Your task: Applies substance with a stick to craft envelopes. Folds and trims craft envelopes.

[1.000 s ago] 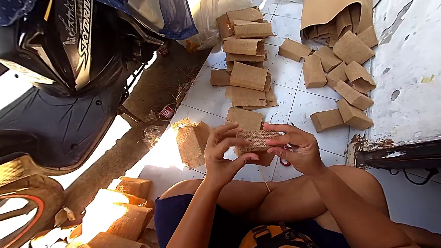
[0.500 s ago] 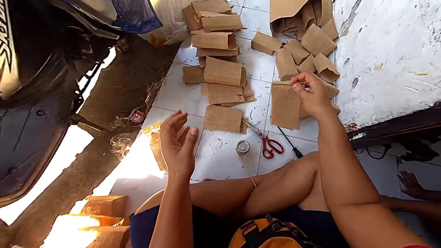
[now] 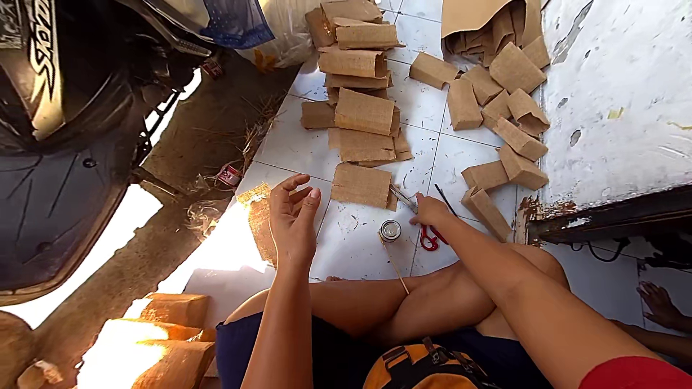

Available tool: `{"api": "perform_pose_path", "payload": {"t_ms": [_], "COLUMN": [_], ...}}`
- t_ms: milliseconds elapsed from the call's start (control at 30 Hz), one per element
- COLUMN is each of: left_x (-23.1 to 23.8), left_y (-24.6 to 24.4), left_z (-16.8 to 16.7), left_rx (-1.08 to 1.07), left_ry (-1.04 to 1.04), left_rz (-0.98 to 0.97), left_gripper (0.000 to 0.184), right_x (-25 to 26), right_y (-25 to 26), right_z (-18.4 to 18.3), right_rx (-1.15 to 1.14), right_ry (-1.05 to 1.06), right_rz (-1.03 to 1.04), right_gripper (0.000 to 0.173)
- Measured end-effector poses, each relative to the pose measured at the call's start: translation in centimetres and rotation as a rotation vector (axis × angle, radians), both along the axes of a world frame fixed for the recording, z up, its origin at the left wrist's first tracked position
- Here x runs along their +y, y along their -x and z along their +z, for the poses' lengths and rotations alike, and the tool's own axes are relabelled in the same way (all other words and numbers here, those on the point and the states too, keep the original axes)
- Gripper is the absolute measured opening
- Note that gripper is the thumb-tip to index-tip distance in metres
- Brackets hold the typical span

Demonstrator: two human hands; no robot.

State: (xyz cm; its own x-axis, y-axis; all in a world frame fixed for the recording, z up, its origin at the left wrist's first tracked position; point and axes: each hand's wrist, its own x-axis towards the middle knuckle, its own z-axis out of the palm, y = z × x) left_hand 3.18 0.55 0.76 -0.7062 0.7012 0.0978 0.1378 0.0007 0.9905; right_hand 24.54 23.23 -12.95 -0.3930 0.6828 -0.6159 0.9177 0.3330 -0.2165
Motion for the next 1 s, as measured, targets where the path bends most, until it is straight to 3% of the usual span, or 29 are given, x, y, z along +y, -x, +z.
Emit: {"api": "perform_pose_path", "payload": {"t_ms": [100, 200, 300, 500, 667, 767, 1000], "left_x": [0.1, 0.8, 2.5, 7.6, 9.5, 9.3, 8.9], "left_y": [0.2, 0.0, -1.0, -4.1, -4.5, -4.3, -4.4], "left_z": [-0.5, -0.8, -1.9, -6.1, -7.6, -7.2, -7.2], "left_rx": [-0.002, -0.033, -0.112, -0.216, -0.15, -0.049, -0.031], "left_ry": [0.015, 0.074, 0.226, 0.494, 0.576, 0.65, 0.566], "left_rz": [-0.004, -0.012, -0.141, -0.412, -0.449, -0.456, -0.292], "left_gripper": [0.038, 0.034, 0.036, 0.072, 0.03, 0.029, 0.022], "right_x": [-0.2, 0.7, 0.8, -3.2, -6.2, -6.3, -6.3], "right_y": [0.2, -0.8, -1.0, 0.2, 0.1, 0.0, 1.0], "right_z": [-0.1, 0.3, 1.5, 6.5, 8.7, 8.7, 7.6], "right_rx": [-0.077, -0.102, -0.084, -0.034, -0.053, -0.066, -0.008], "right_ry": [0.005, 0.023, 0.032, 0.01, -0.044, -0.039, -0.032], "right_rz": [-0.013, -0.012, 0.02, 0.158, 0.223, 0.242, 0.195], "right_gripper": [0.057, 0.057, 0.054, 0.045, 0.037, 0.036, 0.037]}}
